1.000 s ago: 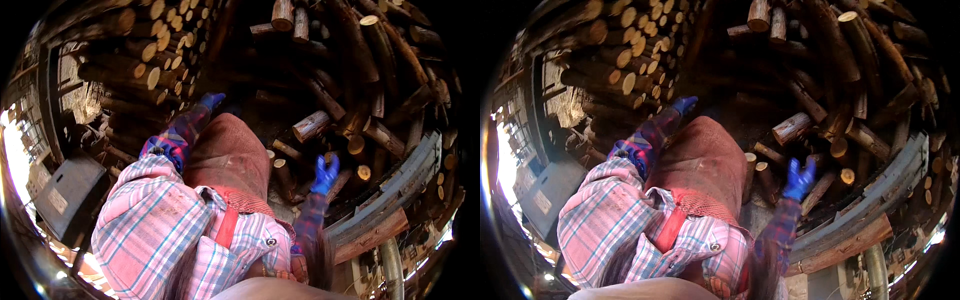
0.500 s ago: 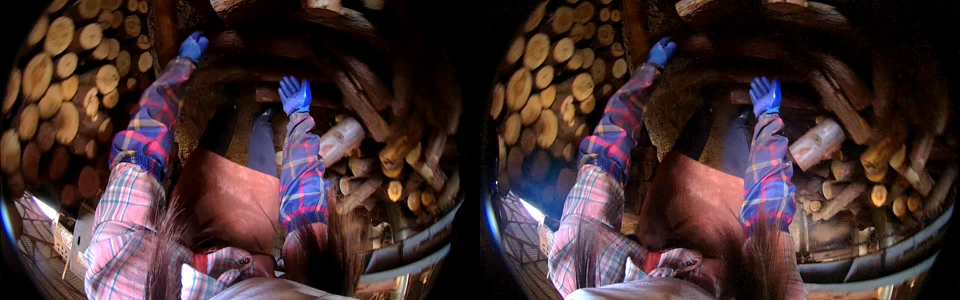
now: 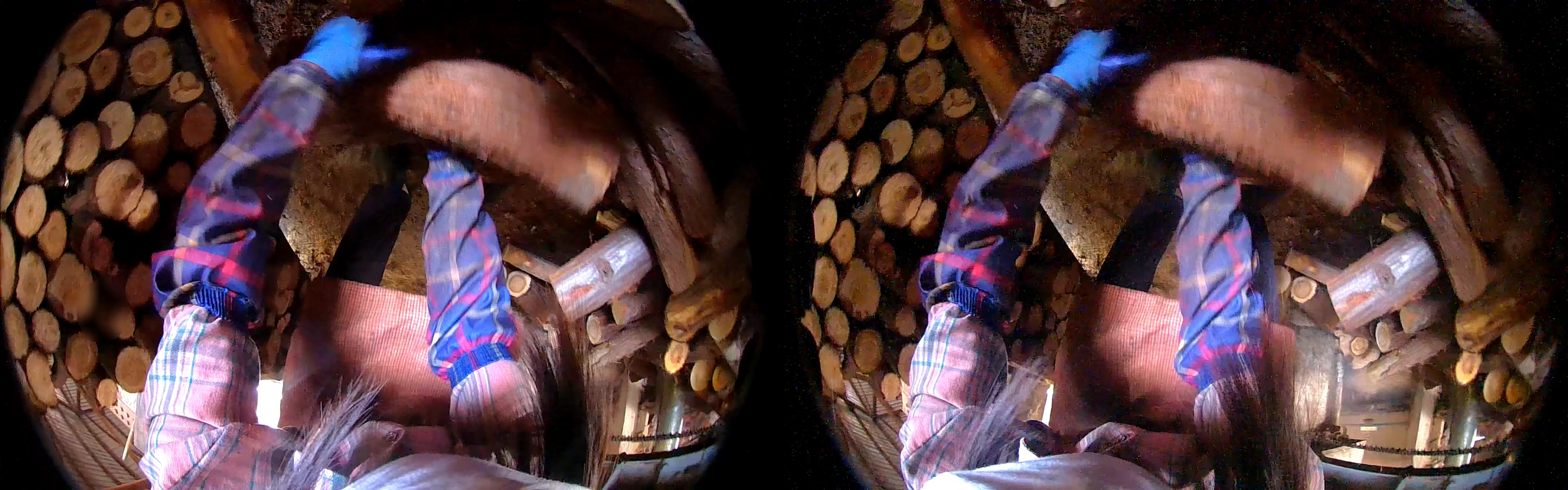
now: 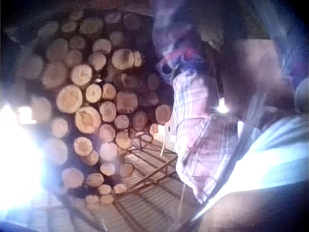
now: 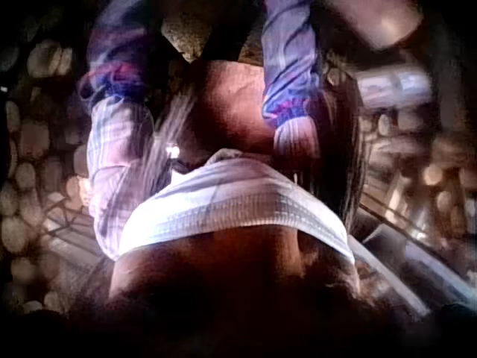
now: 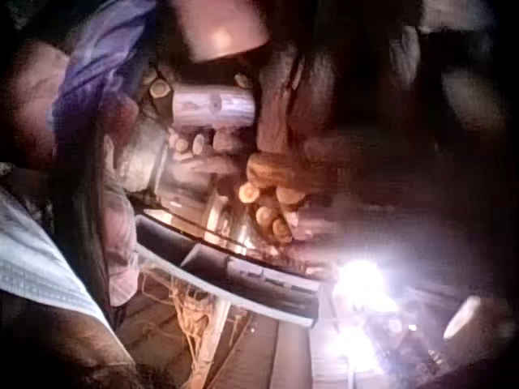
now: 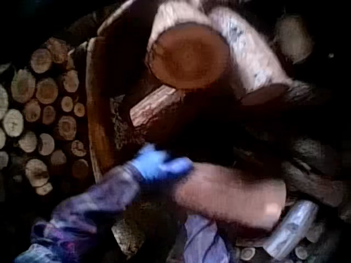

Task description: The person repeatedly picks up logs from a pile and feeds them into a wood chipper machine. They handle the logs one at a time, positioning them into the machine's intake chute to be processed.

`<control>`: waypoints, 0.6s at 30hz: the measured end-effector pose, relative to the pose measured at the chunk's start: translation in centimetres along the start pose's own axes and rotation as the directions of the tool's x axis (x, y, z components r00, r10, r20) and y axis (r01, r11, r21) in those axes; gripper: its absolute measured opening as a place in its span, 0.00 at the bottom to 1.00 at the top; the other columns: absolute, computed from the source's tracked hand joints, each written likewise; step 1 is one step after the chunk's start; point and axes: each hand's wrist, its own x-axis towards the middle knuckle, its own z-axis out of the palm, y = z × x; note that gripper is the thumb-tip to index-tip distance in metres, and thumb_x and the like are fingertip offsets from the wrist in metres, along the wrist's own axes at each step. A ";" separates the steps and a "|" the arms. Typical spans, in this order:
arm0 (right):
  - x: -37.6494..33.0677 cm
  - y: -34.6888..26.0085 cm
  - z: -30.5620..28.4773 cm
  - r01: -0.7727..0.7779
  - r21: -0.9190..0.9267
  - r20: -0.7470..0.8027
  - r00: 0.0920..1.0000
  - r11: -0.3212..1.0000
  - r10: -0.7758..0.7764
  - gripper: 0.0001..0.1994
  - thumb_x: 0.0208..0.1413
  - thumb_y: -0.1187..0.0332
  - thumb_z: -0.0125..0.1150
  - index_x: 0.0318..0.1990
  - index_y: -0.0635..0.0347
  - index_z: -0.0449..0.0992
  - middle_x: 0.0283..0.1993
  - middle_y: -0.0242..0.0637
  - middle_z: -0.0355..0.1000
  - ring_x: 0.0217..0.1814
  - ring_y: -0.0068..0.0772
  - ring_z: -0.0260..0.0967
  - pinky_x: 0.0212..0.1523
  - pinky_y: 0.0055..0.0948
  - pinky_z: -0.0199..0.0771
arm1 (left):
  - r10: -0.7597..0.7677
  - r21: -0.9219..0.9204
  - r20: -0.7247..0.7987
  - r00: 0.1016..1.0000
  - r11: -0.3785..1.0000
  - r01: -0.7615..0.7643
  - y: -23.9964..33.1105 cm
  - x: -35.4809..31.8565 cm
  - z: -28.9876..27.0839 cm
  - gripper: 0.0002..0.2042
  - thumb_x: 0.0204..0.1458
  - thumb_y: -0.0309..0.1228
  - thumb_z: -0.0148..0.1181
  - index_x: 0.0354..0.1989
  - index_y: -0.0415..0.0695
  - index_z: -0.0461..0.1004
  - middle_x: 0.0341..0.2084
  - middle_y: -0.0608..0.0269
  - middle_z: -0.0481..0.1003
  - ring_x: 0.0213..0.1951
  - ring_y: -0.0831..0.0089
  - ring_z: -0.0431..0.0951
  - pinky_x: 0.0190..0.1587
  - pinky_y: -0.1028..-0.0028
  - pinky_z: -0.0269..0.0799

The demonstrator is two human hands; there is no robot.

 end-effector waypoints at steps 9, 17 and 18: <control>-26.5 -14.8 -0.8 0.279 0.170 0.088 0.951 0.945 -0.296 0.30 0.62 0.46 0.39 0.63 0.58 0.59 0.63 0.35 0.60 0.63 0.37 0.58 0.65 0.36 0.53 | 0.185 -0.783 -0.351 0.918 0.479 -0.396 24.2 -6.0 -4.5 0.19 0.55 0.44 0.49 0.37 0.40 0.77 0.34 0.49 0.77 0.37 0.58 0.77 0.43 0.64 0.70; -51.8 -28.5 1.5 0.513 0.127 0.351 0.777 0.849 -0.522 0.29 0.61 0.52 0.44 0.65 0.59 0.55 0.64 0.35 0.59 0.63 0.35 0.57 0.65 0.33 0.53 | -0.091 -0.997 -0.021 0.996 0.071 -0.015 37.1 -23.6 -19.0 0.24 0.59 0.47 0.46 0.54 0.40 0.68 0.47 0.58 0.73 0.46 0.68 0.72 0.52 0.68 0.67; -54.7 -29.2 0.3 0.569 -0.010 0.447 0.738 0.822 -0.505 0.32 0.58 0.56 0.51 0.66 0.60 0.50 0.65 0.37 0.55 0.65 0.37 0.54 0.66 0.33 0.51 | 0.005 -0.932 0.125 0.992 -0.341 0.119 38.8 -25.7 -21.3 0.20 0.60 0.41 0.46 0.56 0.42 0.66 0.49 0.59 0.72 0.47 0.65 0.72 0.53 0.67 0.67</control>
